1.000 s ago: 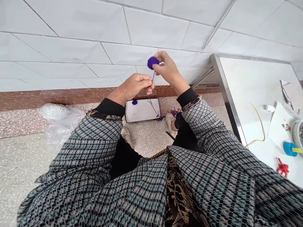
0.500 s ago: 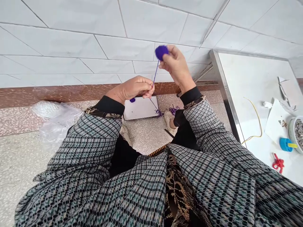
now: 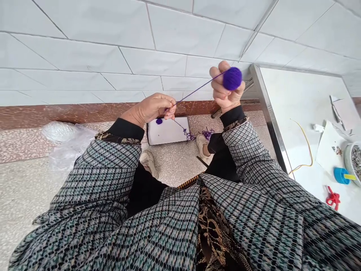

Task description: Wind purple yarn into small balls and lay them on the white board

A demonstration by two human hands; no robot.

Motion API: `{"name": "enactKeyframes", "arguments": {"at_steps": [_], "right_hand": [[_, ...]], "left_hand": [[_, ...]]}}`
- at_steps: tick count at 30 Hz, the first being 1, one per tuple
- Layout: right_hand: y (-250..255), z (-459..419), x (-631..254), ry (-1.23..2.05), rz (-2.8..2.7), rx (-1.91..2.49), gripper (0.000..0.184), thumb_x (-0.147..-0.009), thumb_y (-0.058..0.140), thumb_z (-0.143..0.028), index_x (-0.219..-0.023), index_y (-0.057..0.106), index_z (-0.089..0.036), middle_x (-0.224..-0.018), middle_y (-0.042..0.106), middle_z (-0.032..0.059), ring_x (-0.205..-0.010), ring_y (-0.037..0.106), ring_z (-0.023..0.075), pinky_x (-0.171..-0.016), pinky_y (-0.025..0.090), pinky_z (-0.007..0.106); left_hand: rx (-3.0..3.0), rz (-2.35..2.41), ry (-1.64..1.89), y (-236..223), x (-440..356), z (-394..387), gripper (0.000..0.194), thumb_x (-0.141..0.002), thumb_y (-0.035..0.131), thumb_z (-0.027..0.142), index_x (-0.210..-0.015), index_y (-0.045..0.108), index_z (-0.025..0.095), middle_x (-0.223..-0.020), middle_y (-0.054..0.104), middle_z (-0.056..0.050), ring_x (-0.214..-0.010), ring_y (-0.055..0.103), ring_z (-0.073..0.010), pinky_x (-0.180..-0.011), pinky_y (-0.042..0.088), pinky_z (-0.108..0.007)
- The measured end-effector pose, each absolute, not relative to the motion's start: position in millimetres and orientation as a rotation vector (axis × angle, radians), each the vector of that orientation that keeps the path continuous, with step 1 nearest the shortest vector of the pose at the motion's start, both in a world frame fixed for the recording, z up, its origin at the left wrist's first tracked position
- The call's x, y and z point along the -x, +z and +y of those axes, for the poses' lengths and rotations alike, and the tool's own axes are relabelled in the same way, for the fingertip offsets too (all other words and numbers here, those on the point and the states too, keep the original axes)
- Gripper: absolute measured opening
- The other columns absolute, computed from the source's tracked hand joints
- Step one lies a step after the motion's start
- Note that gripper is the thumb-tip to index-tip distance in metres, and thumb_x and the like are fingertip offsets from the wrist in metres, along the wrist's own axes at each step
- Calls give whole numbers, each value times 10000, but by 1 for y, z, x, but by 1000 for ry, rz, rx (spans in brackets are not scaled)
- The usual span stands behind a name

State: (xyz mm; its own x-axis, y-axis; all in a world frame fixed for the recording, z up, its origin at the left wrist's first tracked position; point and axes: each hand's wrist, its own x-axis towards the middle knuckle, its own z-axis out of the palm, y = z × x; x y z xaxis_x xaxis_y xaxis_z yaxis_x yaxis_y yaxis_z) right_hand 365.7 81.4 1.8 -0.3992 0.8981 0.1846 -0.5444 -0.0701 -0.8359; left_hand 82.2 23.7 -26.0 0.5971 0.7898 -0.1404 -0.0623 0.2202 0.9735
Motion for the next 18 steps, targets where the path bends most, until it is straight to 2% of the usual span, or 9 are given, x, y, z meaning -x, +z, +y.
{"name": "enactKeyframes", "arguments": {"at_steps": [2, 4, 7, 10, 13, 16, 18], "right_hand": [[-2, 91, -367, 1586, -982, 395, 866, -495, 1148, -630, -1069, 581, -317, -909, 525, -21, -655, 409, 148, -480, 411, 249], [-2, 97, -365, 1451, -970, 423, 752, -617, 1104, -664, -1061, 608, -313, -996, 601, 19, -780, 538, 184, -600, 541, 275], [-4, 103, -357, 1343, -965, 662, 641, -734, 1060, -665, -999, 614, -288, -1043, 663, 33, -947, 616, 194, -846, 666, 310], [-10, 112, -347, 1328, -797, 806, 586, -738, 1093, -579, -953, 632, -288, -968, 682, 17, -1041, 645, 201, -1014, 684, 328], [-12, 118, -347, 1230, -619, 827, 447, -858, 1033, -489, -917, 631, -302, -932, 699, 18, -1105, 659, 209, -1034, 679, 325], [-2, 113, -355, 1122, -689, 861, 396, -927, 964, -544, -892, 634, -329, -906, 712, 39, -1151, 657, 249, -1015, 680, 349], [10, 105, -362, 1051, -891, 898, 335, -958, 917, -591, -935, 688, -348, -957, 744, 67, -1216, 665, 283, -1060, 676, 383]], "left_hand": [[-1202, 766, 658, -31, -81, 21, 329, -740, 899, 427, -596, 699, 209, -569, 503, -39, -502, 466, -142, -611, 586, -381], [-1194, 804, 635, -38, -79, 18, 240, -743, 849, 360, -609, 727, 202, -564, 481, -33, -491, 390, -116, -561, 506, -340], [-1174, 834, 567, -46, -76, 11, 243, -810, 820, 298, -621, 712, 190, -551, 381, -11, -499, 299, -96, -534, 382, -307], [-1166, 840, 484, -50, -75, 3, 211, -861, 845, 271, -702, 738, 183, -572, 372, -1, -509, 312, -105, -545, 355, -312], [-1171, 867, 535, -56, -75, -1, 181, -866, 819, 282, -727, 747, 191, -559, 379, 5, -509, 285, -108, -520, 314, -290], [-1155, 993, 620, -72, -70, 4, 151, -771, 779, 298, -668, 743, 194, -534, 418, -10, -487, 280, -102, -472, 247, -255], [-1167, 1145, 568, -85, -65, 11, 169, -680, 762, 307, -573, 688, 200, -505, 438, -22, -451, 297, -101, -440, 212, -239]]}}
